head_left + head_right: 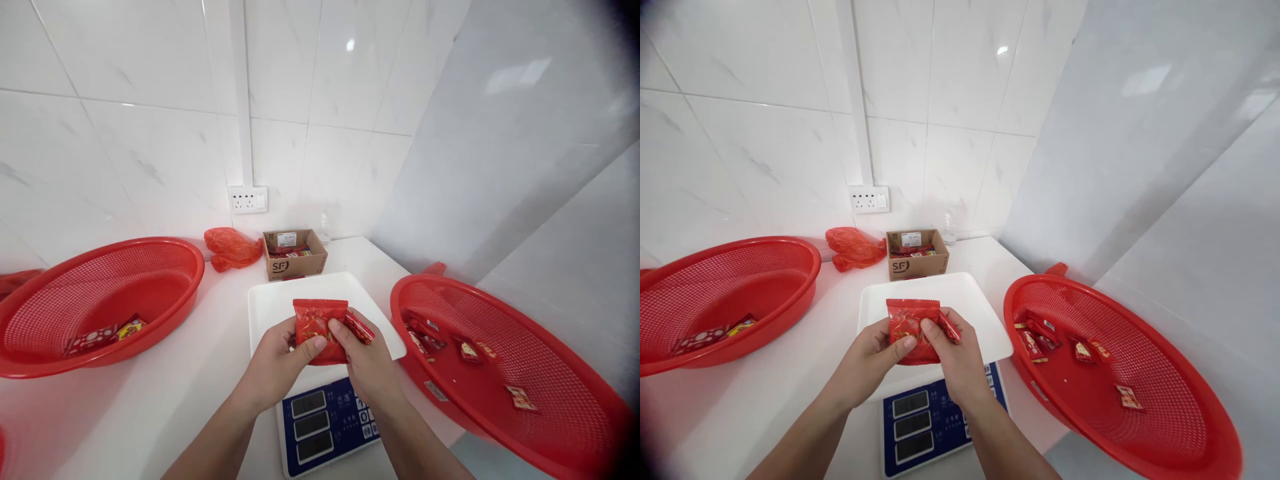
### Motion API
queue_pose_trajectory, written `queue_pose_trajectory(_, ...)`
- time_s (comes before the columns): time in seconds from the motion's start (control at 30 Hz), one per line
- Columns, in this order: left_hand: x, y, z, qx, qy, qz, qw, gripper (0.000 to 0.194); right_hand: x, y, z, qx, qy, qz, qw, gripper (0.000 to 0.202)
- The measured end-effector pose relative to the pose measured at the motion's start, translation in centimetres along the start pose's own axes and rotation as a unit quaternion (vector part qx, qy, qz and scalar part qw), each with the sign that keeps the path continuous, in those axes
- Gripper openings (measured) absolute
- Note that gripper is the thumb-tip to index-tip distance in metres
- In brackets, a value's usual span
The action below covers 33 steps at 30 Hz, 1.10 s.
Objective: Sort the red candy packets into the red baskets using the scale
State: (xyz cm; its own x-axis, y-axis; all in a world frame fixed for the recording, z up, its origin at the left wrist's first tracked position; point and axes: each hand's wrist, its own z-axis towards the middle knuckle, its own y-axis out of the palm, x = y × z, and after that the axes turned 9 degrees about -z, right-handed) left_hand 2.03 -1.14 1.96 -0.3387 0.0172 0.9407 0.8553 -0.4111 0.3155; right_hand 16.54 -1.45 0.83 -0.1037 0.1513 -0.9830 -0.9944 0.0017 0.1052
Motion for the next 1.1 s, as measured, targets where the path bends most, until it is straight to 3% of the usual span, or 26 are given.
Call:
queue_pose_trajectory(0.2,0.24,-0.22,0.01,0.041,0.012,-0.019,0.999,0.029,0.26,-0.05,-0.10,-0.065,0.016,0.005,0.998,0.023)
queue_pose_trajectory(0.4,0.36,-0.14,0.13,0.020,0.022,-0.036,0.999,0.026,0.23,-0.23,-0.24,-0.036,0.017,-0.044,0.998,0.019)
queue_pose_trajectory(0.67,0.45,-0.62,0.09,-0.028,-0.001,-0.007,1.000,0.026,0.54,-0.31,-0.45,-0.024,0.009,-0.032,0.999,0.017)
queue_pose_trajectory(0.87,0.37,-0.33,0.10,-0.006,0.003,-0.023,1.000,0.025,0.59,-0.18,-0.26,-0.038,0.023,-0.014,0.999,0.016)
queue_pose_trajectory(1.1,0.55,-0.41,0.04,-0.005,0.059,-0.014,0.998,0.018,0.14,-0.10,-0.17,-0.062,0.023,-0.035,0.997,0.026)
